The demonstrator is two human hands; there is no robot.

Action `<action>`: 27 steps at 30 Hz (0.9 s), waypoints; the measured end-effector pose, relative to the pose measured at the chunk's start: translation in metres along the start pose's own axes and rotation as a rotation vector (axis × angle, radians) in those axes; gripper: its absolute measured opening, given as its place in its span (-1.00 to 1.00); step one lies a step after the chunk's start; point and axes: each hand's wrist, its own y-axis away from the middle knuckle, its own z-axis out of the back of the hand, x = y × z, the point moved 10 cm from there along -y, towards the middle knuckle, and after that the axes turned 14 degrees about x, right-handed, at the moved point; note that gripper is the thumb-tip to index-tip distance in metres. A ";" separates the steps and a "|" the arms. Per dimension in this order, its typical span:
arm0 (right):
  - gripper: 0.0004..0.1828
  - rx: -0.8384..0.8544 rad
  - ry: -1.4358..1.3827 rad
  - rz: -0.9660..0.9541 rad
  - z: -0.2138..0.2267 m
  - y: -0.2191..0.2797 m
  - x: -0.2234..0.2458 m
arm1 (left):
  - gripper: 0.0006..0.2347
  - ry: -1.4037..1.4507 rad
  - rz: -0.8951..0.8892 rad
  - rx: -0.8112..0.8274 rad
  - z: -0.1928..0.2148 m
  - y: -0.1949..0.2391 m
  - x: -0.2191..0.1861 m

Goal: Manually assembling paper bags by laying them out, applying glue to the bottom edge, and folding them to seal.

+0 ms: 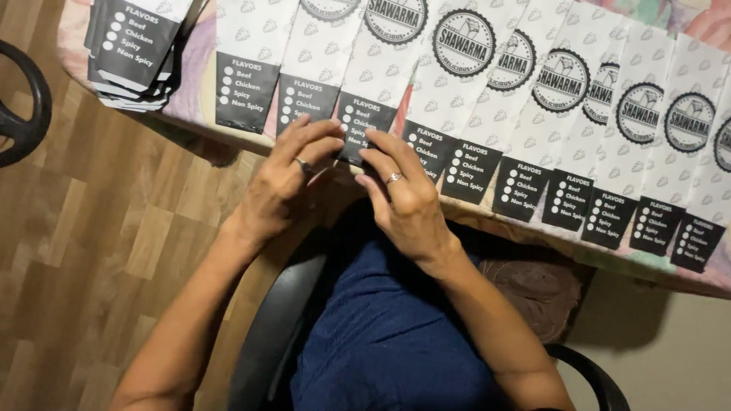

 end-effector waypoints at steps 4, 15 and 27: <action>-0.81 -0.013 0.121 0.005 -0.002 0.007 -0.001 | -0.81 0.053 -0.025 -0.030 -0.005 0.001 0.004; -0.90 -0.022 0.159 0.019 0.000 0.007 0.000 | -0.94 0.122 -0.026 -0.079 0.002 0.002 0.008; -0.83 -0.064 0.013 -0.118 0.007 -0.004 -0.016 | -0.88 0.110 0.131 -0.050 -0.001 -0.011 0.012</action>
